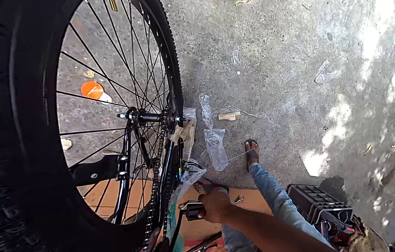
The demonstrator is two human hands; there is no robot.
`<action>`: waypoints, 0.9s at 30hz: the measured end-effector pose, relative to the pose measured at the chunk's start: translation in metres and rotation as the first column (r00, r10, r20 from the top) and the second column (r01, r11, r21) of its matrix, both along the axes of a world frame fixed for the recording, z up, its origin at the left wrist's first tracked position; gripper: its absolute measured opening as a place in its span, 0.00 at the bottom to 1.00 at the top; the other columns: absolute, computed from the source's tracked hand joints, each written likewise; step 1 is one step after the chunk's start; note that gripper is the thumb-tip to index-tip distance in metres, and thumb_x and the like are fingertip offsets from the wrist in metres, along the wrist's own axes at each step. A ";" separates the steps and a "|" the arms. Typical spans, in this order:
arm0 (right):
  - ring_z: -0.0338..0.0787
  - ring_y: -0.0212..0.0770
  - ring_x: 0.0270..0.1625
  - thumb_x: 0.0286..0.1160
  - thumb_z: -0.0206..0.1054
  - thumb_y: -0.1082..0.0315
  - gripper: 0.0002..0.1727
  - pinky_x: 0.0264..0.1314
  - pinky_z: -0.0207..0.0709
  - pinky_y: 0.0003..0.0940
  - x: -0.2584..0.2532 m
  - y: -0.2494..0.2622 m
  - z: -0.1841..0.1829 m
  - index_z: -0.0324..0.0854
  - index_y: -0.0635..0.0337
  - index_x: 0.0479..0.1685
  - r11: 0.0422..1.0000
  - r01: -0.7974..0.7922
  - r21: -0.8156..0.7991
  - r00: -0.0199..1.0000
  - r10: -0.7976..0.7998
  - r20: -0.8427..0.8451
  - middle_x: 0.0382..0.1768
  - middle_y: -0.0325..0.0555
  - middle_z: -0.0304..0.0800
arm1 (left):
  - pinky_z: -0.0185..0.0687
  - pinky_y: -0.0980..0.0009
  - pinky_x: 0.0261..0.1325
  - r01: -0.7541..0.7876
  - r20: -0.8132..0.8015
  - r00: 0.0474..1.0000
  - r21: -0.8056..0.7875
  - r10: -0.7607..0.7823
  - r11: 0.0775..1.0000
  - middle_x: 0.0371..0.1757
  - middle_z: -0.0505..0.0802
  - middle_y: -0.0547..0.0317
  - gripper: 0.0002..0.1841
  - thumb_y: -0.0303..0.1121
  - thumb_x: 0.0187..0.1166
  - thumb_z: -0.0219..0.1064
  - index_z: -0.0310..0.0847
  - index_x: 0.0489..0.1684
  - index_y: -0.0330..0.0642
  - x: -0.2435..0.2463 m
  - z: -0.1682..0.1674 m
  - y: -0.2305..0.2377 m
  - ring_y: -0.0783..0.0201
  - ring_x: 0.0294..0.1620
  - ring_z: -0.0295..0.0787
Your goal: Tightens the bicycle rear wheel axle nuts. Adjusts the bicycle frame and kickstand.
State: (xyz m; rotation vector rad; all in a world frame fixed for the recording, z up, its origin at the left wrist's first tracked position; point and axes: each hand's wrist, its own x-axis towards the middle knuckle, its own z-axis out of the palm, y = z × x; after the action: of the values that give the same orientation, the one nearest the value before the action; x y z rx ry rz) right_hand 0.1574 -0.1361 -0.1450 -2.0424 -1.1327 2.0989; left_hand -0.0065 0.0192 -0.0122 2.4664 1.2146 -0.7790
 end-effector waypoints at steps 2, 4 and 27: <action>0.90 0.63 0.58 0.73 0.70 0.49 0.27 0.54 0.82 0.68 0.017 0.007 0.009 0.79 0.53 0.68 0.999 0.019 0.034 0.999 -0.021 0.043 0.56 0.58 0.90 | 0.84 0.48 0.65 0.066 0.106 0.992 0.035 -0.069 0.997 0.51 0.97 0.47 0.30 0.63 0.83 0.58 0.93 0.50 0.43 -0.002 -0.012 0.000 0.50 0.59 0.94; 0.90 0.62 0.59 0.73 0.70 0.49 0.28 0.55 0.82 0.67 0.020 0.006 0.012 0.78 0.53 0.69 0.999 0.029 0.043 0.999 -0.031 0.044 0.58 0.57 0.90 | 0.83 0.45 0.62 0.056 0.084 0.995 -0.035 -0.053 0.998 0.50 0.97 0.41 0.28 0.56 0.84 0.59 0.93 0.51 0.37 0.013 -0.007 -0.001 0.44 0.56 0.95; 0.92 0.45 0.46 0.60 0.81 0.43 0.24 0.49 0.83 0.57 0.060 0.001 0.032 0.87 0.50 0.47 0.908 0.376 0.186 0.926 -0.365 -0.095 0.39 0.44 0.93 | 0.84 0.50 0.64 0.235 0.102 0.966 0.043 -0.238 0.971 0.47 0.98 0.47 0.26 0.52 0.90 0.55 0.94 0.44 0.41 0.006 -0.004 -0.004 0.48 0.54 0.95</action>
State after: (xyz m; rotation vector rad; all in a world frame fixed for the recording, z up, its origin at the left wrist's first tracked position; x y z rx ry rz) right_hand 0.2175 -0.1347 -0.1129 -1.9084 -0.8262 1.7709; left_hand -0.0005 0.0153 -0.0159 2.6740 0.9118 -0.6799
